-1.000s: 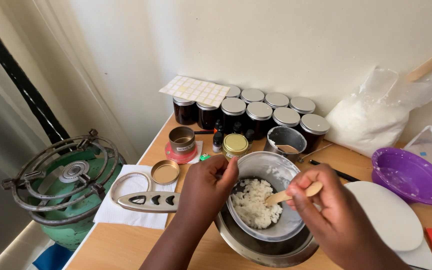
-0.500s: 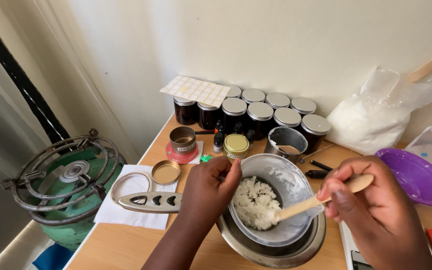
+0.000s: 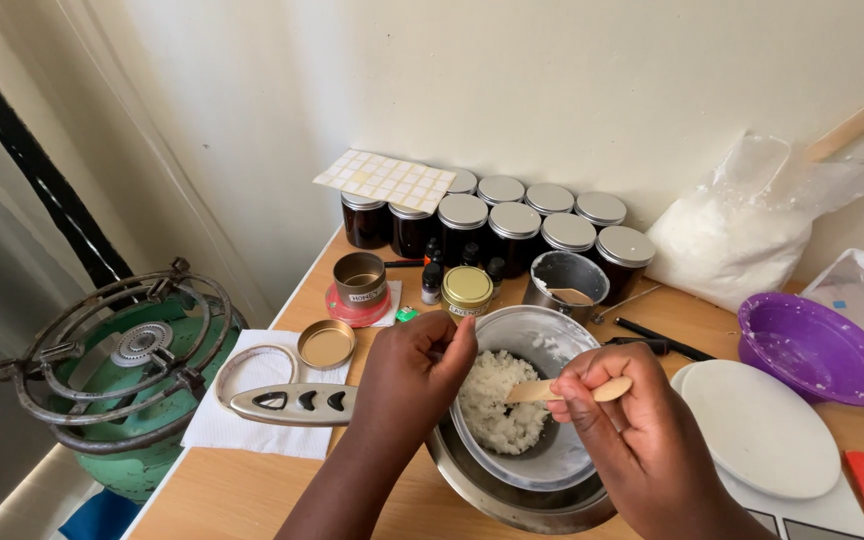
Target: The person pours wax flakes into a metal pot, stirs them with a wooden stick, and then lights a portable gas stove to melt the wax.
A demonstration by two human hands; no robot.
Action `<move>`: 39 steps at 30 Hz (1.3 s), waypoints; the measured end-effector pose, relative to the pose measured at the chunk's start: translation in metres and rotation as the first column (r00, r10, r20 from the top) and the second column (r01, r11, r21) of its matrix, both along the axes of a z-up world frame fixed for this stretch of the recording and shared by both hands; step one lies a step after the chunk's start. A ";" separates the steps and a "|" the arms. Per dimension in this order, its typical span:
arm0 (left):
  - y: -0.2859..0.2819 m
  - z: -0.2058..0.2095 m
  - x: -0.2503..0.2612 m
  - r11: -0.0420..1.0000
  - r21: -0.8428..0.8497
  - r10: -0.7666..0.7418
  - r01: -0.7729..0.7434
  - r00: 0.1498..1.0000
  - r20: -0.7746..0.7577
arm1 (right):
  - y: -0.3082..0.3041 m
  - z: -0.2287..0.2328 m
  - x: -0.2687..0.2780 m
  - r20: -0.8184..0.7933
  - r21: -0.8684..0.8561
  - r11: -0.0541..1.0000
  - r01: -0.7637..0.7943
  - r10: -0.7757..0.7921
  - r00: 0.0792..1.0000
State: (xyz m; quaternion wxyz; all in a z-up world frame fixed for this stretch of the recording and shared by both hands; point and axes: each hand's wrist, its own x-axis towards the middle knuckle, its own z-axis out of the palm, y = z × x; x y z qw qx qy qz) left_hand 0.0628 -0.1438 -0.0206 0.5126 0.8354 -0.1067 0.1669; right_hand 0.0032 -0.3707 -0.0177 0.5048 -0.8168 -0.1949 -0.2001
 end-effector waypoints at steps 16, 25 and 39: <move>0.000 -0.004 0.001 0.999 0.032 0.007 -0.009 0.998 0.060 | -0.018 0.011 0.002 -0.079 -0.060 0.985 -0.160 0.155 0.985; 0.000 -0.002 0.001 1.000 0.027 -0.002 0.002 1.000 0.031 | -0.010 0.008 0.010 0.031 0.282 0.957 -0.072 0.066 0.997; 0.000 0.000 -0.001 0.999 0.041 -0.004 0.002 0.999 0.048 | -0.021 0.030 -0.013 0.029 0.148 0.988 0.050 -0.055 0.998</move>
